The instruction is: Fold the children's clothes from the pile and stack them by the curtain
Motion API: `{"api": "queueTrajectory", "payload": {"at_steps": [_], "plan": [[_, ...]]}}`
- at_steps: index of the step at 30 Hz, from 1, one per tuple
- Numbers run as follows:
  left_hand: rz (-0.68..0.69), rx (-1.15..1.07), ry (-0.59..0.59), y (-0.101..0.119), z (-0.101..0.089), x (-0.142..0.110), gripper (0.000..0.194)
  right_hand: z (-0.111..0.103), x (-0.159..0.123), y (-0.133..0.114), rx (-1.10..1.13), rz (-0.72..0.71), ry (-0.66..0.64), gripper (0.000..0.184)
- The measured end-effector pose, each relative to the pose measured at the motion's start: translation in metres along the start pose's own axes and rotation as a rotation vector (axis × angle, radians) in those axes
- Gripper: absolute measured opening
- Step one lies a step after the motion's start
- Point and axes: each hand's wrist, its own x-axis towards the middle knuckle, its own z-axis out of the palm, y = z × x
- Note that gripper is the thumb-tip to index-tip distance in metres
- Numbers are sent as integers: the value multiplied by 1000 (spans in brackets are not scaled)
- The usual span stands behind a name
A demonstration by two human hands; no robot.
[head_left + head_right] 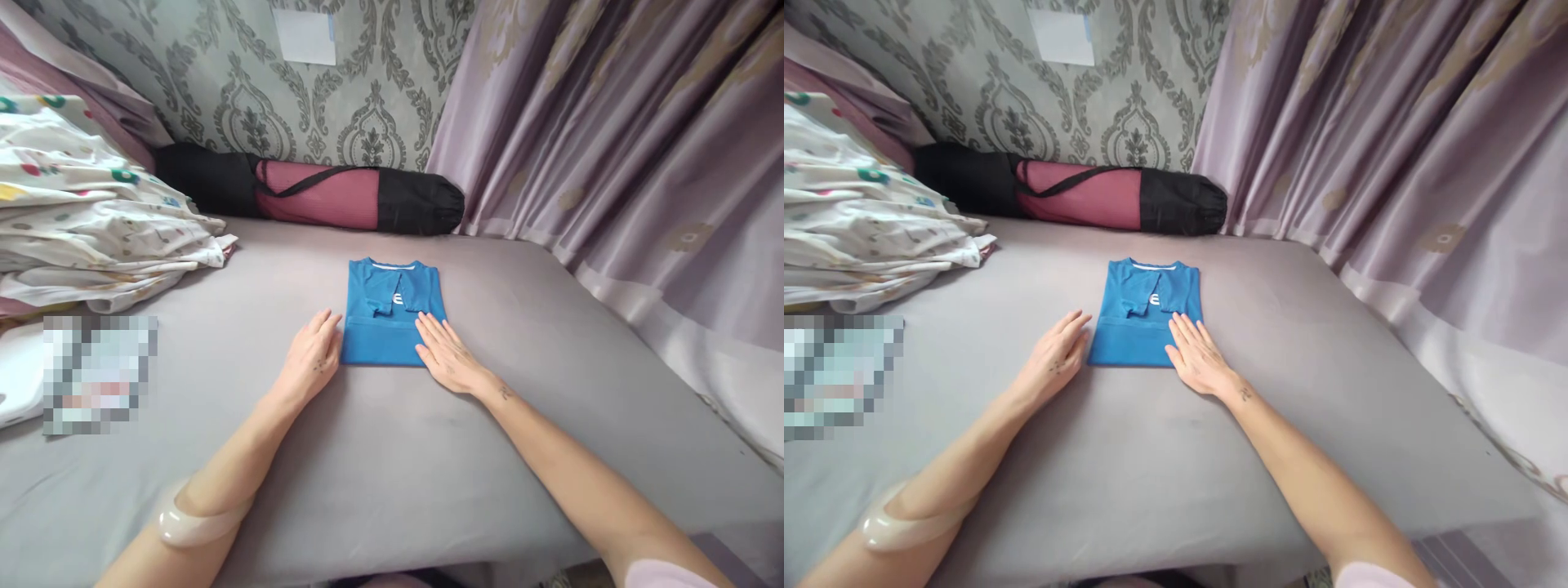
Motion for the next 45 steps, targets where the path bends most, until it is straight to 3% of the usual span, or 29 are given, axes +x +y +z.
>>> {"api": "queueTrajectory", "payload": {"at_steps": [4,7,10,14,17,20,24,27,30,34,38,41,45], "plan": [[-36,-67,55,-5,1,0,42,-2,2,5,67,34,-102,65],[-71,-94,77,-6,0,1,40,-13,11,-11,85,49,-81,65],[-80,-115,96,-8,1,1,39,-13,24,-40,57,-77,2,62],[-88,-143,114,-11,1,1,38,3,36,-65,56,-244,-25,59],[-116,-158,99,-11,-1,1,38,7,37,-66,74,-243,-83,60],[-161,-176,94,-8,-4,2,38,-3,41,-68,101,-211,-151,61],[-196,-200,153,-7,-9,3,39,-12,63,-87,83,-238,-26,59],[-217,-213,175,-6,-13,3,39,0,83,-103,42,-285,56,60],[-282,-205,166,-4,-19,4,41,19,95,-110,38,-280,-13,62],[-308,-188,110,1,-23,4,43,28,97,-109,82,-272,-45,61],[-223,-187,85,0,-18,4,43,16,92,-100,246,-277,-33,57],[-151,-179,84,-3,-13,3,42,1,78,-81,321,-239,31,57],[-56,-178,28,-2,-8,1,42,-13,51,-39,167,-77,104,59]]}}
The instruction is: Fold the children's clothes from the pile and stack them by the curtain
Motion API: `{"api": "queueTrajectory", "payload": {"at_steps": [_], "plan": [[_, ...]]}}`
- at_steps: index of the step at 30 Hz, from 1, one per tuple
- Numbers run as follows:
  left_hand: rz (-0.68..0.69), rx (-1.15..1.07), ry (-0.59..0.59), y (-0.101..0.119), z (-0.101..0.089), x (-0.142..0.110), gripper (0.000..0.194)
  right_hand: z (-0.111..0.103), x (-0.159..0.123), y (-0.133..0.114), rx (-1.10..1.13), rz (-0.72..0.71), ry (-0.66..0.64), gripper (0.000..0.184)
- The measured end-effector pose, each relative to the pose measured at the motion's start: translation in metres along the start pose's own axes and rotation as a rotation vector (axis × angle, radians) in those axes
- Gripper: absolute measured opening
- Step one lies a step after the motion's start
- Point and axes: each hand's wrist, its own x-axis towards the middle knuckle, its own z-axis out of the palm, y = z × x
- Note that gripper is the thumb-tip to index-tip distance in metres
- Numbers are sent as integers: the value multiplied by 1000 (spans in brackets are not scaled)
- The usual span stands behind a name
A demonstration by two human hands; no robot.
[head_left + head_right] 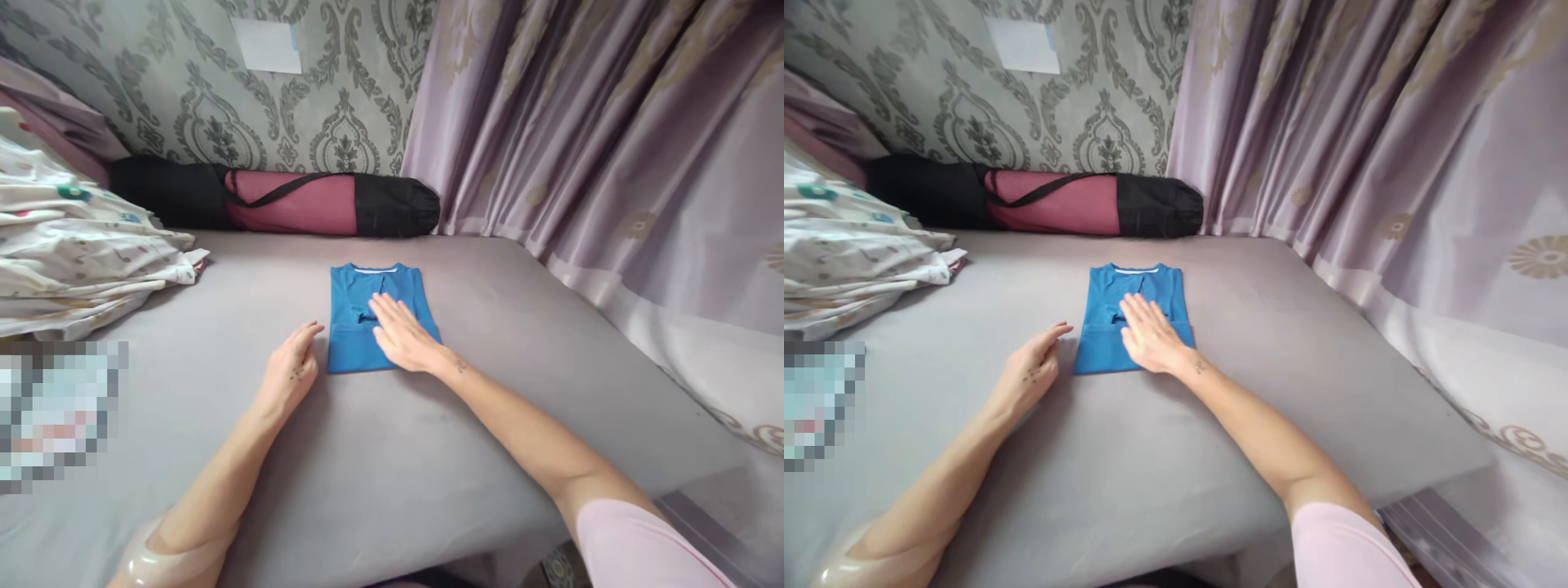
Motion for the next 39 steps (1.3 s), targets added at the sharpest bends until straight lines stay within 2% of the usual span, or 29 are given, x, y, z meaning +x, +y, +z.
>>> {"api": "queueTrajectory", "payload": {"at_steps": [3,5,8,12,14,17,20,22,25,28,30,33,36,38,39], "plan": [[58,-11,-62,4,0,0,41,-2,-13,26,-133,111,43,61],[68,-17,-68,6,-1,0,41,5,-16,36,-178,136,18,61],[104,-38,-83,9,-4,0,41,16,-18,42,-181,156,-29,60],[270,-31,-227,16,-2,-1,54,19,-18,43,-86,157,-1,60],[322,19,-294,16,1,-1,64,16,-18,48,21,141,44,59],[308,91,-325,13,6,-1,68,6,-20,62,170,159,208,53],[284,123,-328,9,8,-1,66,-9,-27,82,220,297,352,40],[286,145,-326,7,8,0,65,-20,-36,94,213,424,344,30],[313,200,-337,5,7,2,65,-33,-50,103,222,521,201,19],[364,274,-365,3,6,7,68,-41,-58,95,263,452,39,15],[403,331,-398,4,3,12,65,-44,-59,83,264,324,-1,13],[489,427,-444,13,-2,19,50,-43,-57,58,224,105,-16,15],[600,438,-425,25,-7,23,33,-37,-57,38,161,-21,-70,38],[626,395,-420,32,-7,24,26,-33,-58,30,111,-40,-119,57],[613,371,-428,35,-6,24,26,-32,-58,28,87,-41,-135,60]]}}
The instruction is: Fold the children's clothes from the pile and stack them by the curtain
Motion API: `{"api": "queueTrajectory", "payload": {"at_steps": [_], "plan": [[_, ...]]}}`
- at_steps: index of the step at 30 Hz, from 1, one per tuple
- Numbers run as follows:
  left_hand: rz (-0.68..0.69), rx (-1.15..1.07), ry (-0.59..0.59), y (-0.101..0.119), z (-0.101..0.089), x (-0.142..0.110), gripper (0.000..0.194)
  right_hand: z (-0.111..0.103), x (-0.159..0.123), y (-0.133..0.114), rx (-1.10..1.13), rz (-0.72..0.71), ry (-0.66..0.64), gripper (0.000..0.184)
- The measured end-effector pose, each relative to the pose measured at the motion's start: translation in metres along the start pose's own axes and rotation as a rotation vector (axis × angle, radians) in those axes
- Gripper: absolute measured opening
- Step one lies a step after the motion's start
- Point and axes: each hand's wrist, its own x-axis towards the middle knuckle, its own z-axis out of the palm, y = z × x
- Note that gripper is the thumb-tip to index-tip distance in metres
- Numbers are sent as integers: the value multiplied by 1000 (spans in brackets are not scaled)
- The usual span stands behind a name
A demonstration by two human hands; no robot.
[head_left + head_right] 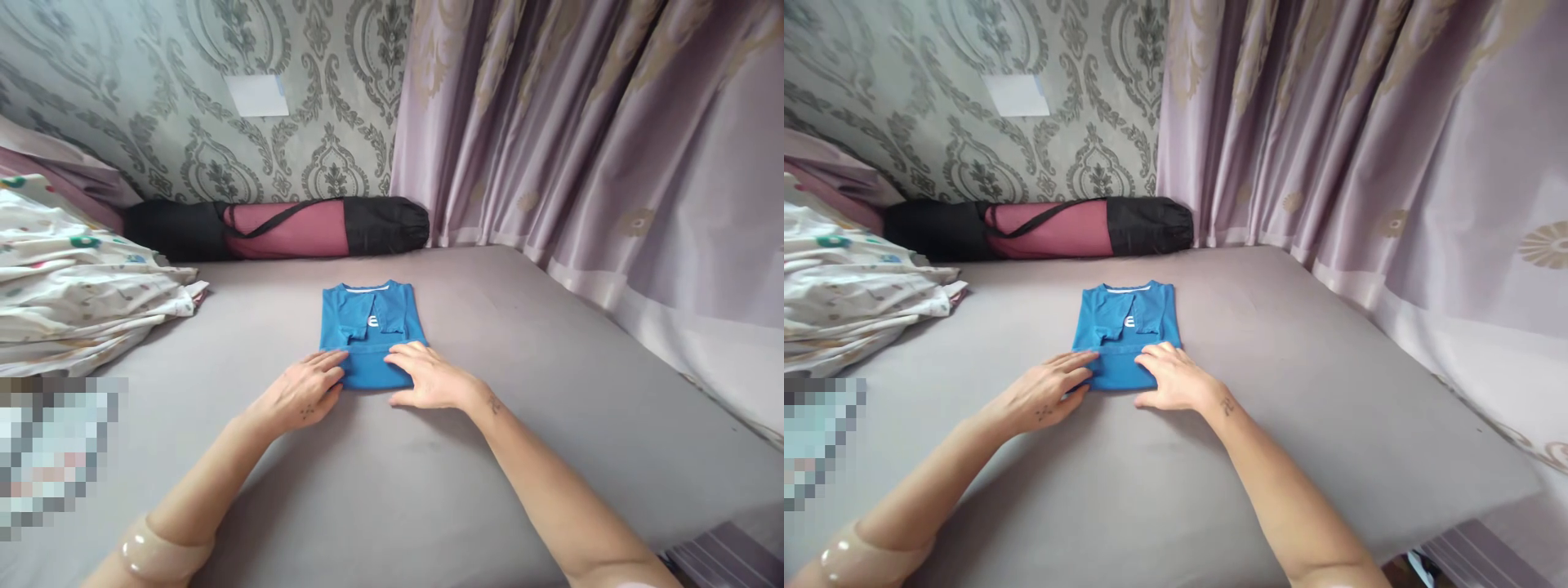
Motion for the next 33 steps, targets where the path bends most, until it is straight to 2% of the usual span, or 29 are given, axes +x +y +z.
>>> {"api": "queueTrajectory", "payload": {"at_steps": [4,8,10,14,16,19,21,25,28,30,33], "plan": [[-192,-125,-10,0,0,7,31,0,-2,3,-60,-20,13,50],[-405,-243,48,-6,1,10,35,-5,-4,16,-94,9,84,62],[-395,-304,81,-9,5,6,34,-7,-4,26,-81,60,104,62],[-201,-338,136,-20,18,-6,30,-10,-5,43,66,91,116,55],[-152,-308,146,-27,23,-12,31,-12,-6,48,148,100,112,52],[-176,-336,121,-35,25,-15,37,-15,-7,52,234,125,103,54],[-215,-429,105,-37,23,-14,40,-16,-8,53,280,135,93,57],[-317,-640,121,-32,10,-14,42,-21,-10,51,358,156,53,54],[-359,-712,132,-22,-9,-18,40,-35,-16,40,438,114,-24,36],[-408,-767,89,-14,-24,-22,36,-49,-24,30,498,82,-135,28],[-447,-906,-29,-7,-43,-29,28,-69,-37,16,576,97,-356,29]]}}
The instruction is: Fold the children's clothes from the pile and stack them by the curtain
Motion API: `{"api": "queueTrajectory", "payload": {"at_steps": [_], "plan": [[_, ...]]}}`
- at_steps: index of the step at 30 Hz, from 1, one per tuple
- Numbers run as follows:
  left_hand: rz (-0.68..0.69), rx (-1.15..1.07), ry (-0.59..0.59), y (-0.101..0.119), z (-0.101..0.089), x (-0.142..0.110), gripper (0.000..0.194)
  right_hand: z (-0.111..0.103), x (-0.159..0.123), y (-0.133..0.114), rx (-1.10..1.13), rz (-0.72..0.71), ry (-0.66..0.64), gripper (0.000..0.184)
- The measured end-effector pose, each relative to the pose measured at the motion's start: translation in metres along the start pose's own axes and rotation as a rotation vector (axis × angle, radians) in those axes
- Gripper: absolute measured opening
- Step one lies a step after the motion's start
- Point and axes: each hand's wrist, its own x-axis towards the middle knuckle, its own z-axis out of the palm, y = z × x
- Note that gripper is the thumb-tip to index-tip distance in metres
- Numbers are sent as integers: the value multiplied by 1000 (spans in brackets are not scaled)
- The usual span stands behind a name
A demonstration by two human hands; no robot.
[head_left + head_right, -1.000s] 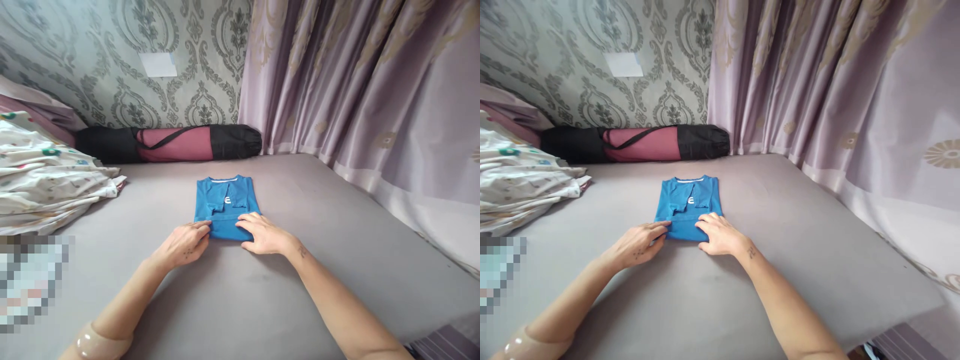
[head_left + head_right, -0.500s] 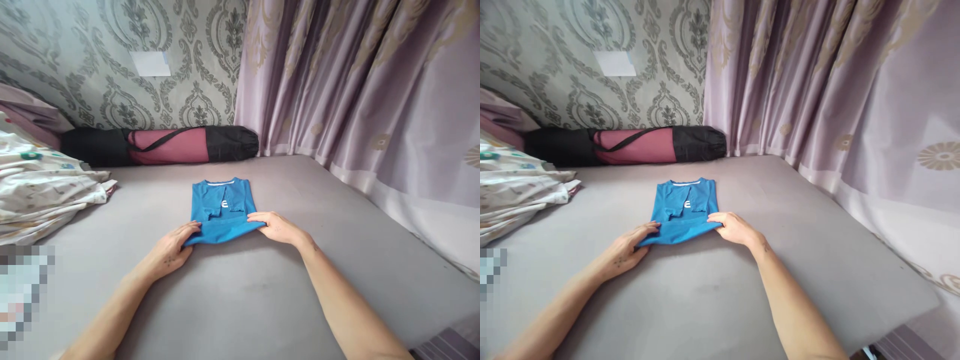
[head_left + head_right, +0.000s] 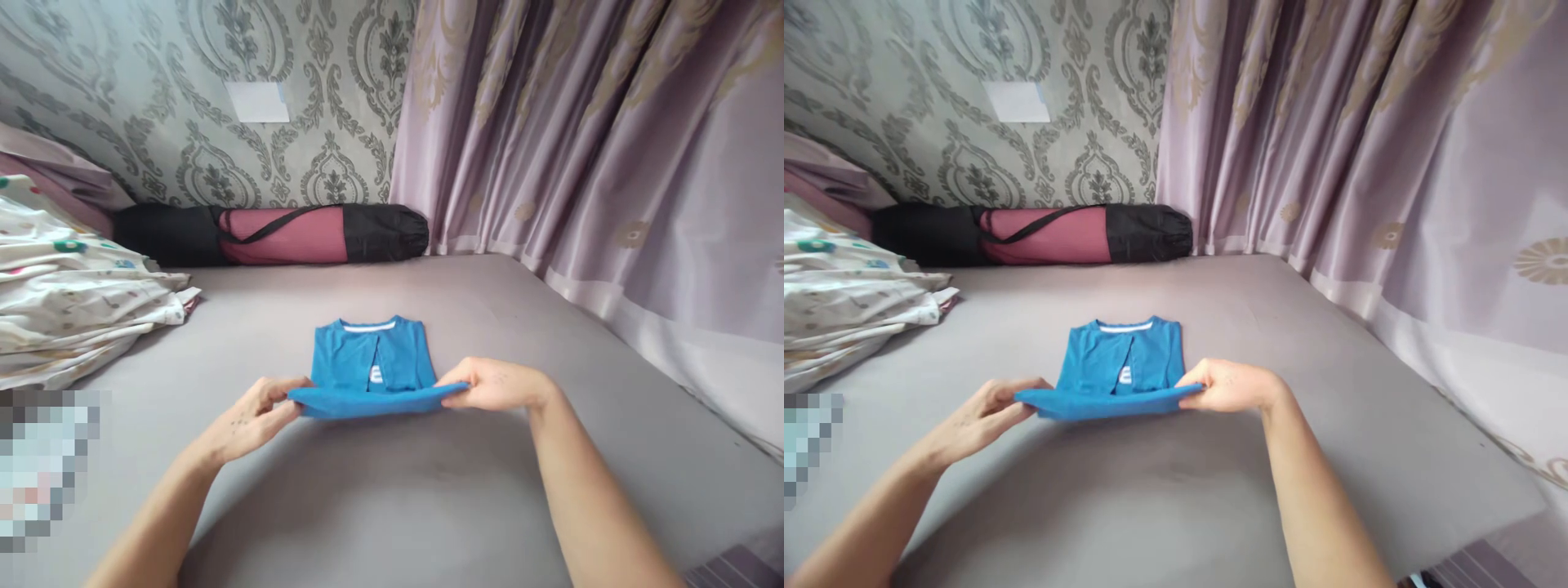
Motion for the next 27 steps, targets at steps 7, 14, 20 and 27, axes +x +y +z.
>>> {"api": "queueTrajectory", "payload": {"at_steps": [7,14,20,27], "plan": [[-129,-309,-90,-15,4,7,23,0,4,9,298,93,-104,38],[-209,-433,137,-24,16,33,37,7,47,33,467,118,447,36],[-325,-340,413,-31,24,62,49,17,80,58,59,302,876,26],[-343,-2,475,-29,38,68,52,37,86,44,-319,457,911,28]]}}
